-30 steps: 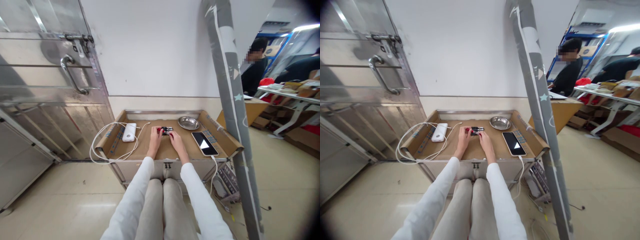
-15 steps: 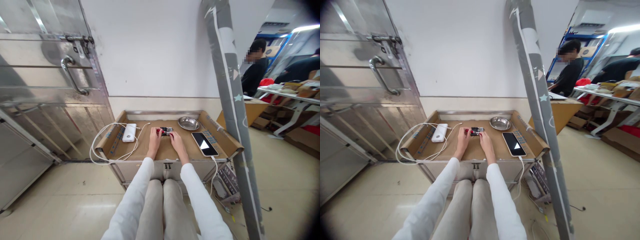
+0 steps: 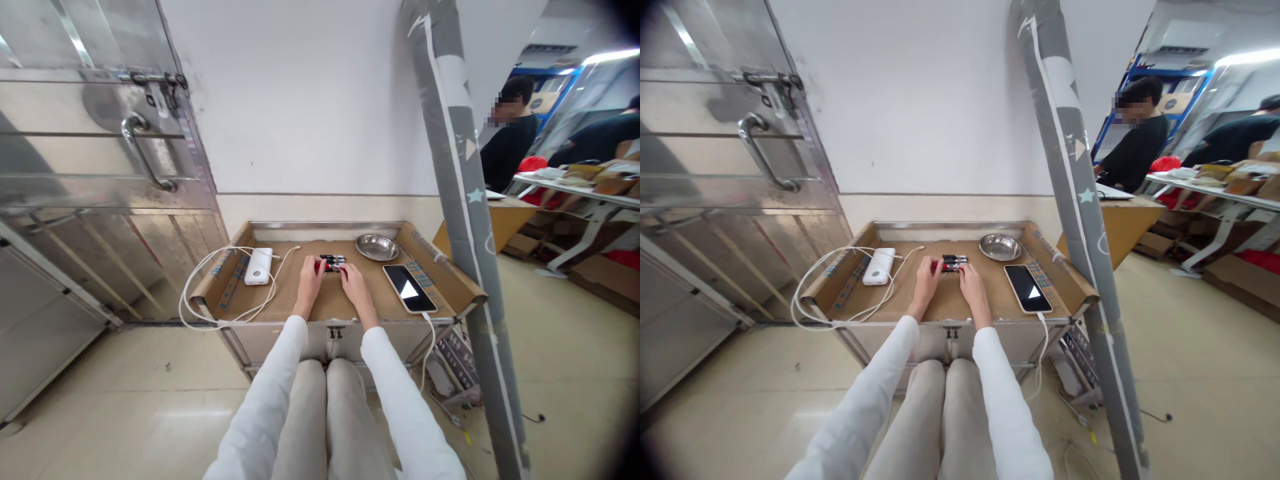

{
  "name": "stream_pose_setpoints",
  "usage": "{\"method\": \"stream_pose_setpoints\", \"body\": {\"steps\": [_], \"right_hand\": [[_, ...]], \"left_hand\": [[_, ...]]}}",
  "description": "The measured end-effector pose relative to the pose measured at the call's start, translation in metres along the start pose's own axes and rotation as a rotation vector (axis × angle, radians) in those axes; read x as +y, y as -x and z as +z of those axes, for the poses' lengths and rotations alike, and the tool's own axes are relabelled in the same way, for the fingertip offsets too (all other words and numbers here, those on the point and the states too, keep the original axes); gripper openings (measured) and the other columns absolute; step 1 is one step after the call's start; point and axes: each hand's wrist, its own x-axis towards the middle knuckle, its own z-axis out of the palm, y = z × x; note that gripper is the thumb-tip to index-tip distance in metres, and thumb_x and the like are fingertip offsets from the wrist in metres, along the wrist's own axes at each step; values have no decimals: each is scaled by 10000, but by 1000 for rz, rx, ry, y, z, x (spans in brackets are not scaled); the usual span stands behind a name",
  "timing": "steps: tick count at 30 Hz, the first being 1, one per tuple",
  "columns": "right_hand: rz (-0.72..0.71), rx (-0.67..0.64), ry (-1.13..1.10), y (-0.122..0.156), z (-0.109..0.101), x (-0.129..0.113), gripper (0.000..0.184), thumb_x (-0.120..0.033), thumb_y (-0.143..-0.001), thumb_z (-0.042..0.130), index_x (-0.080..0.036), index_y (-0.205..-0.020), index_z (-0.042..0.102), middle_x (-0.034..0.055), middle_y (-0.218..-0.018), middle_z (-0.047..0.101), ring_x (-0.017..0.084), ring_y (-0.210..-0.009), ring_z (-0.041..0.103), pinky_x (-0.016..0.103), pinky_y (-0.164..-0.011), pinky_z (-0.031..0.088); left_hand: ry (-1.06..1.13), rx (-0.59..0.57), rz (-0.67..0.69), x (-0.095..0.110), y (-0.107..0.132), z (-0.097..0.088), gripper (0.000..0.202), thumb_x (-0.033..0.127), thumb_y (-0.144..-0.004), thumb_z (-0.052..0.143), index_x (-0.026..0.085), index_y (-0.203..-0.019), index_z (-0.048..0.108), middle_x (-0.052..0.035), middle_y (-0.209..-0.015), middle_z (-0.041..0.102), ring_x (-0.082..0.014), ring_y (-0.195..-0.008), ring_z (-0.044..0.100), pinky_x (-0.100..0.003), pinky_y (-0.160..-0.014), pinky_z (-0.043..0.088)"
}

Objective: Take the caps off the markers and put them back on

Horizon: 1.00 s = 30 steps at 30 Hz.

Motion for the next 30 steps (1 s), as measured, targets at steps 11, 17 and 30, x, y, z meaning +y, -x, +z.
{"method": "stream_pose_setpoints", "body": {"steps": [11, 17, 30], "right_hand": [[4, -7, -12, 0, 0, -1, 252, -195, -912, 355, -189, -987, 595, 88, -940, 609, 199, -863, 571, 318, -788, 452], [18, -14, 8, 0, -1, -1, 250, -184, -906, 359, -192, -984, 596, 82, -938, 601, 196, -862, 568, 308, -783, 449], [82, 4, 103, 1, -1, -1, 269, -156, -909, 341, -159, -983, 600, 99, -960, 579, 192, -869, 549, 293, -781, 430]], "left_hand": [[-25, -19, -5, 3, 1, -2, 160, 314, -930, 446, 200, -845, 518, -27, -836, 557, -148, -786, 545, -281, -760, 436], [-35, -59, -30, 6, 0, -3, 148, 296, -921, 460, 201, -820, 511, -24, -832, 562, -148, -783, 550, -275, -753, 434], [-60, -186, -64, -1, 4, 2, 124, 303, -914, 467, 207, -855, 519, -27, -882, 605, -160, -827, 575, -285, -767, 435]]}}
